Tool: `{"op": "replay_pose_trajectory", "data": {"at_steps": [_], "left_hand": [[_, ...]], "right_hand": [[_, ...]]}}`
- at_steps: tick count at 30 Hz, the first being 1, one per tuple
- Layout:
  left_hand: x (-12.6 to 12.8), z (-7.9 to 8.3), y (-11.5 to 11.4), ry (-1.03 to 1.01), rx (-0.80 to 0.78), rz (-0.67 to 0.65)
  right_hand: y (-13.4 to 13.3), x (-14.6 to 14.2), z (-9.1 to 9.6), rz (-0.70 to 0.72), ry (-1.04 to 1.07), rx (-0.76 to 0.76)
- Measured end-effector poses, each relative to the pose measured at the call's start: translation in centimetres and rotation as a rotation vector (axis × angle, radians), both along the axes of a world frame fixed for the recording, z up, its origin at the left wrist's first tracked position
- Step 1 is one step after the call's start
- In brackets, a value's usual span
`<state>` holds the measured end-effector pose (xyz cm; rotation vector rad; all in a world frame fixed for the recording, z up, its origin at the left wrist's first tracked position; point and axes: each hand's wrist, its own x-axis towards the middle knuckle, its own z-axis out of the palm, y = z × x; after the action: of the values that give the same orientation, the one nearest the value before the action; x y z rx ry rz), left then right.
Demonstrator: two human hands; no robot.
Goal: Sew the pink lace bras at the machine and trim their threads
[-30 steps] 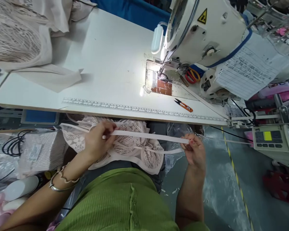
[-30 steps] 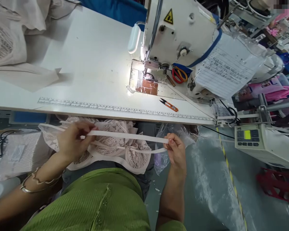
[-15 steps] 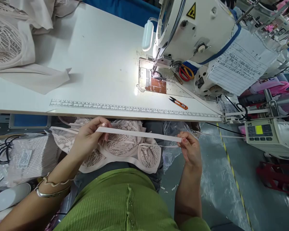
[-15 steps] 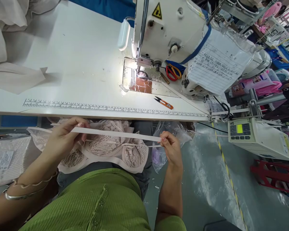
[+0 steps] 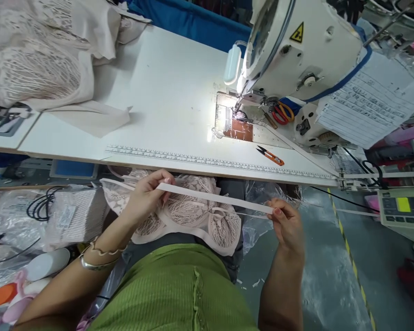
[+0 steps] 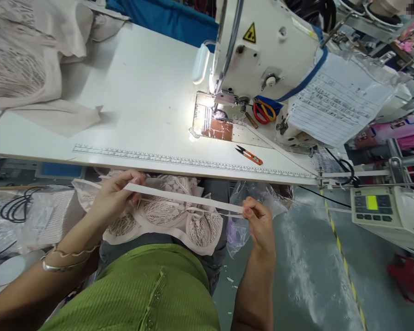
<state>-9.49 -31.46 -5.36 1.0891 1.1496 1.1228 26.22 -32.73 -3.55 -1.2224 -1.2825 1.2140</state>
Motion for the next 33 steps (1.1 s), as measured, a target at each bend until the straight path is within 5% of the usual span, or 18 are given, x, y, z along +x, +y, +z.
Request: {"op": "replay_pose_trajectory", "data": {"at_steps": [27,33], "left_hand": [[-0.3,0.2,0.0,0.018,0.033,0.031],[-0.9,0.4,0.1,-0.049,-0.051,-0.141]], "right_hand": [[0.6,1.3,-1.5,-0.004,0.01,-0.006],[1.2,1.2,-1.7,-0.071,0.207,-0.054]]}}
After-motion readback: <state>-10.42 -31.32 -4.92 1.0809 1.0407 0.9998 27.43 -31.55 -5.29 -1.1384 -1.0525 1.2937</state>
